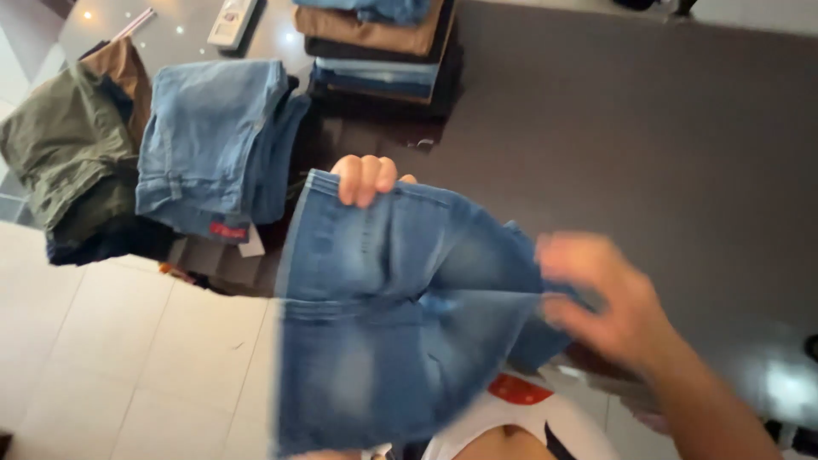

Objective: Removing price tags from denim jeans using scissors and folding them into organized stacks on a retail display table.

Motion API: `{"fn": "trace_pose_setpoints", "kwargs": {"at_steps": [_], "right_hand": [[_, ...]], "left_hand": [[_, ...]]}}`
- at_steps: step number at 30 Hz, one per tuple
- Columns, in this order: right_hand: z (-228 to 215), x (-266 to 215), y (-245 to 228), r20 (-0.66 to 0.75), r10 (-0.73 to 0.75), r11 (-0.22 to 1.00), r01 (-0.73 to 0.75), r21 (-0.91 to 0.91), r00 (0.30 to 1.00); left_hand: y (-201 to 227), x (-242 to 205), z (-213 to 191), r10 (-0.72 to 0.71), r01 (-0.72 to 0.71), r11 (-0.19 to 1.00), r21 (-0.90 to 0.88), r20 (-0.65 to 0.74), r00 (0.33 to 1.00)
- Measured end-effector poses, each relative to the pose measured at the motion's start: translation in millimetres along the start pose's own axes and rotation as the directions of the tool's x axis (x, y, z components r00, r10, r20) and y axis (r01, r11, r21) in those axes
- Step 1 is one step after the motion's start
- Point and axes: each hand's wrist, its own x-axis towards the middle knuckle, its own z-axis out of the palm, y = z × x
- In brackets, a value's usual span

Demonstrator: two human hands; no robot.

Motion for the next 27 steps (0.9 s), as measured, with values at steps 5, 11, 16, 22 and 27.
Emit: {"fn": "trace_pose_setpoints", "kwargs": {"at_steps": [5, 11, 16, 22, 27], "right_hand": [[-1.7, -25.7, 108.2, -0.083, 0.375, 0.597, -0.308, -0.741, 0.923], [16.9, -33.7, 69.4, -0.159, 0.719, 0.531, -0.683, -0.501, 0.676], [10.4, -99.1, 65.0, -0.103, 0.773, 0.503, -0.703, -0.502, 0.626], [-34.8, -161.3, 72.7, -0.329, 0.582, 0.544, -0.657, -0.523, 0.744], [-76.4, -102.9, -16.6, -0.482, 0.096, 0.503, -0.461, -0.732, 0.871]], "left_hand": [[20.4, -19.1, -5.9, 0.025, 0.002, 0.942, -0.335, 0.077, 0.997], [17.6, -39.9, -3.5, 0.000, 0.029, 0.928, -0.370, 0.078, 0.997], [15.0, -36.8, -4.0, 0.006, 0.045, 0.904, -0.425, 0.119, 0.993], [31.5, -21.8, -0.1, -0.076, 0.115, 0.915, -0.386, 0.113, 0.991], [71.3, 17.9, 3.0, -0.110, 0.170, 0.981, -0.088, 0.470, 0.876]]}}
